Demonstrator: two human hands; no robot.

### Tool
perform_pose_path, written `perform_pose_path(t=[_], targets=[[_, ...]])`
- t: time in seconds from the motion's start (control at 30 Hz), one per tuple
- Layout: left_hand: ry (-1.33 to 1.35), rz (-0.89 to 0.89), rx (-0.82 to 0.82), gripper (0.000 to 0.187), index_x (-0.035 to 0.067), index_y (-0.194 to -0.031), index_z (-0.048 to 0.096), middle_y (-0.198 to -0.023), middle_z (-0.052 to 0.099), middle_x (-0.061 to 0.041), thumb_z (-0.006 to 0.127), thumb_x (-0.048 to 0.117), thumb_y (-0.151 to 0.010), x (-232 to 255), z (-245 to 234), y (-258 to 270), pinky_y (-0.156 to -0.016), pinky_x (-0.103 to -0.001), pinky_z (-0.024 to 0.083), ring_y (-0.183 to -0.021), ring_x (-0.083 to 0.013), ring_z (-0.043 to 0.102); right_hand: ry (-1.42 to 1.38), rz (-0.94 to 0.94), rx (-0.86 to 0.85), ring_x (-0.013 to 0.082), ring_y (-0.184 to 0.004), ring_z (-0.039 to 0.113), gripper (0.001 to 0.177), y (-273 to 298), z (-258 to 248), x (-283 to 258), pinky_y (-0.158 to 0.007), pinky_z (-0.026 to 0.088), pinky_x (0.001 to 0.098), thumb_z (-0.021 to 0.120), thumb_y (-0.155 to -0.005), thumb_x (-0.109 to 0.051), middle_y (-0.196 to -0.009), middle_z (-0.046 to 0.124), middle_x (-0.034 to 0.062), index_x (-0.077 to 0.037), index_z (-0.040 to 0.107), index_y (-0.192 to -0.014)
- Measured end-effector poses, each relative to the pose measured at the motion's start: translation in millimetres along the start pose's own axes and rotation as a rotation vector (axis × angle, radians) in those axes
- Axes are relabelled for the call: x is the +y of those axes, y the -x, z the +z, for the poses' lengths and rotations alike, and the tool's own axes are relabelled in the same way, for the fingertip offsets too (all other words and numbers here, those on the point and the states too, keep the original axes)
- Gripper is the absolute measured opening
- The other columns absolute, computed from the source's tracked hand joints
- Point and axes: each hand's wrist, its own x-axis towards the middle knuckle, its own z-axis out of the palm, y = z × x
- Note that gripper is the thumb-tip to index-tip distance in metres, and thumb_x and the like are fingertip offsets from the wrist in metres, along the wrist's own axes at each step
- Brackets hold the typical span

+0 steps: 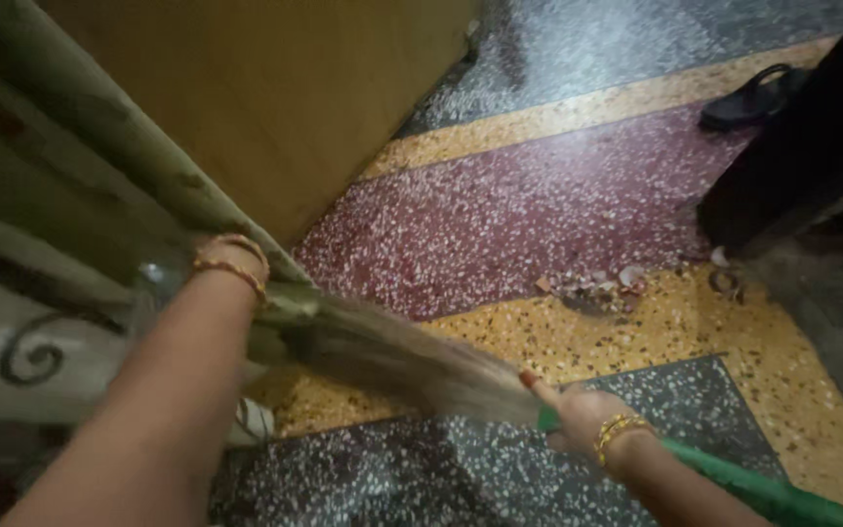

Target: The person sweeps debris from a speckled floor using a handheld broom, pushing dust and small scraps toward a plastic bag held in the other hand.

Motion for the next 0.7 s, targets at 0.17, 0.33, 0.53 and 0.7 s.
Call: perform_pose_path(t=[0.17, 0.33, 0.53, 0.7], targets=[[0.02, 0.062, -0.023, 0.037, 0.008, -0.127, 0.069, -0.126, 0.063, -0.01, 0.064, 0.029, -0.097, 20, 10, 3, -0.091, -0.046, 0.049, -0.109, -0.0285, 0.06, -0.141, 0.175, 0.115, 0.0253, -0.108, 0.072, 0.089, -20, 2, 52, -0.092, 0.061, 0.0373, 0.07, -0.091, -0.04, -0.117, 0.071, 0.0113, -0.035, 0.015, -0.162], [0.06, 0.096, -0.036, 0.038, 0.007, -0.124, 0.071, -0.121, 0.064, -0.01, 0.066, 0.031, -0.095, 22, 19, 8, -0.088, -0.045, 0.049, -0.103, -0.0273, 0.06, -0.24, 0.232, 0.254, 0.0318, -0.109, 0.07, 0.108, -18, 0, 63, -0.1, 0.057, 0.04, 0.07, -0.091, -0.037, -0.119, 0.068, 0.0174, -0.025, -0.007, -0.165], [0.104, 0.16, -0.093, 0.04, 0.006, -0.121, 0.072, -0.114, 0.066, -0.011, 0.067, 0.034, -0.094, 22, 22, 28, -0.084, -0.044, 0.049, -0.097, -0.0259, 0.06, -0.275, 0.135, 0.057, 0.0176, -0.097, 0.073, 0.081, 16, -5, 4, -0.081, 0.06, 0.0308, 0.067, -0.09, -0.031, -0.121, 0.066, 0.0099, -0.022, 0.022, -0.157], [0.2, 0.317, -0.22, 0.041, 0.005, -0.118, 0.073, -0.109, 0.068, -0.011, 0.068, 0.036, -0.092, 31, 4, 66, -0.081, -0.042, 0.049, -0.092, -0.0247, 0.06, 0.076, 0.007, -0.113, 0.0207, -0.093, 0.068, 0.082, 38, -19, -34, -0.077, 0.062, 0.0289, 0.052, -0.102, -0.026, -0.141, 0.047, 0.0237, -0.034, 0.003, -0.167]])
